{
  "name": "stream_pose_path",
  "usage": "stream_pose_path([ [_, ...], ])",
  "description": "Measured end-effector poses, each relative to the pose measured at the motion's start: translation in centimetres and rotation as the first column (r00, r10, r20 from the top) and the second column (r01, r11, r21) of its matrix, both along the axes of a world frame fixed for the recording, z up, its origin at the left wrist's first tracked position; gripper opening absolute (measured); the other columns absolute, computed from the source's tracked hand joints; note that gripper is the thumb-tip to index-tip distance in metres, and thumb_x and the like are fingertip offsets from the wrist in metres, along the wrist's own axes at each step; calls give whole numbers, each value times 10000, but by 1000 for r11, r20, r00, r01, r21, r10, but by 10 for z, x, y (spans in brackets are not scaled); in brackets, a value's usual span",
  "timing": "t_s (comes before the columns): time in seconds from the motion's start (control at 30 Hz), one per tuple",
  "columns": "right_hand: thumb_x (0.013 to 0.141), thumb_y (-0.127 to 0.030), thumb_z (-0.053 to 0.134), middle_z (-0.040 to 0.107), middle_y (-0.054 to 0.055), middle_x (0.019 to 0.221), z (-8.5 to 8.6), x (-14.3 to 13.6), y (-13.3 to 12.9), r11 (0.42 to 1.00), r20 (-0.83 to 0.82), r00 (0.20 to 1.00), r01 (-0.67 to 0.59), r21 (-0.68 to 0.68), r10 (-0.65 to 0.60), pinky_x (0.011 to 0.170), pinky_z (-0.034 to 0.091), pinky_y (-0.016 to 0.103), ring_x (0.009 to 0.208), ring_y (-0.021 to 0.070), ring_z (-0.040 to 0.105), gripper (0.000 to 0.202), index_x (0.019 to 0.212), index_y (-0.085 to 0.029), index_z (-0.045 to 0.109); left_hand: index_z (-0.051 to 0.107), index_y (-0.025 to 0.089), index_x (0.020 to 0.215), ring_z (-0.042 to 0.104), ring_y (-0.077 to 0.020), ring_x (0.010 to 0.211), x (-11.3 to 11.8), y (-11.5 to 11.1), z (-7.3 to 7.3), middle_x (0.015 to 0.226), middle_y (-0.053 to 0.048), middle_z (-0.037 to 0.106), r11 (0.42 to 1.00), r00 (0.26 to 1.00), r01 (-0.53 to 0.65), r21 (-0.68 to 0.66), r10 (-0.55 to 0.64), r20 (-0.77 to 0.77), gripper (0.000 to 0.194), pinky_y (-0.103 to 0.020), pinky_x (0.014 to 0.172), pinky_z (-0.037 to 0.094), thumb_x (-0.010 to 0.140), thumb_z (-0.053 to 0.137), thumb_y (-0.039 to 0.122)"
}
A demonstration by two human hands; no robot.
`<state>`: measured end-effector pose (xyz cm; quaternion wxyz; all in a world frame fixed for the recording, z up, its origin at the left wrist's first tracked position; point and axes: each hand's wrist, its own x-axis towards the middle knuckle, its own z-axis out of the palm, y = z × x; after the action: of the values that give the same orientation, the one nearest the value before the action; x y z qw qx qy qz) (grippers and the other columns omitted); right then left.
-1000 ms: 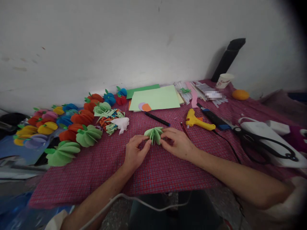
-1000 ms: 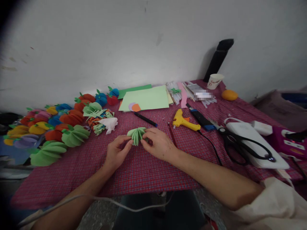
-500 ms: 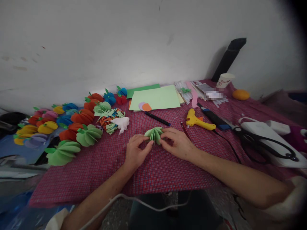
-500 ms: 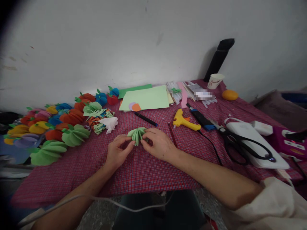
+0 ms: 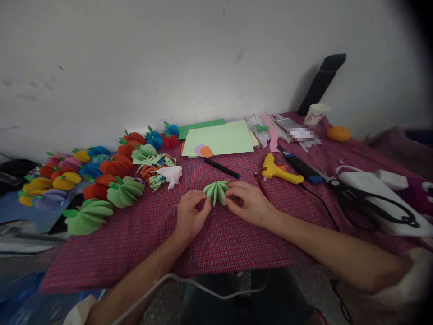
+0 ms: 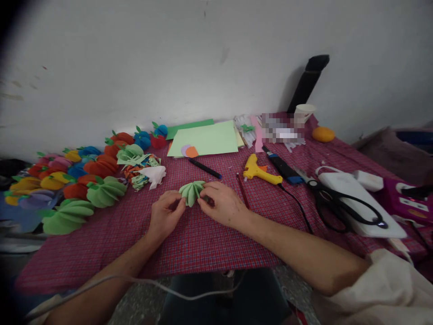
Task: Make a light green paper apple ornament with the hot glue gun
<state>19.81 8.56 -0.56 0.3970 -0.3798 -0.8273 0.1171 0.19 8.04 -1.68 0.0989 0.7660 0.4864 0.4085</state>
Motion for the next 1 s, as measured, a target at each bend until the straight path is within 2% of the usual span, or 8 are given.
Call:
stream_pose_path([
  [0.13, 812, -215, 539, 655, 73, 931, 1, 0, 0, 1000, 0, 1000, 3, -4, -3, 802, 508, 326, 911, 180, 602, 88, 822, -182, 620, 627, 201, 767, 592, -177, 805, 1, -3, 2, 803, -29, 666, 1000, 1000, -6, 2, 6, -9, 72, -338, 758, 460, 774, 586, 261],
  [0.4, 802, -211, 548, 657, 69, 925, 0, -1, -2, 1000, -16, 1000, -2, -6, 2, 800, 509, 339, 913, 183, 605, 81, 826, -188, 623, 610, 199, 769, 575, -194, 799, 2, -3, 4, 780, -27, 653, 999, 991, -38, 12, 39, -129, 201, -351, 744, 446, 724, 642, 392],
  [0.67, 802, -207, 551, 653, 87, 924, 0, -2, -2, 1000, 0, 1000, -4, -5, 4, 795, 507, 324, 907, 188, 605, 89, 822, -168, 629, 604, 201, 682, 568, -184, 821, 3, -2, 1, 754, -19, 660, 999, 986, -49, 1, 49, -158, 159, -334, 762, 426, 786, 576, 318],
  [1.0, 809, -211, 543, 651, 70, 901, 3, -1, -2, 999, -5, 1000, -19, -38, 19, 778, 507, 333, 876, 183, 602, 82, 813, -181, 619, 551, 189, 585, 562, -162, 751, 1, 0, -1, 698, -19, 625, 998, 989, -53, -28, 49, -137, 260, -307, 704, 422, 831, 514, 266],
])
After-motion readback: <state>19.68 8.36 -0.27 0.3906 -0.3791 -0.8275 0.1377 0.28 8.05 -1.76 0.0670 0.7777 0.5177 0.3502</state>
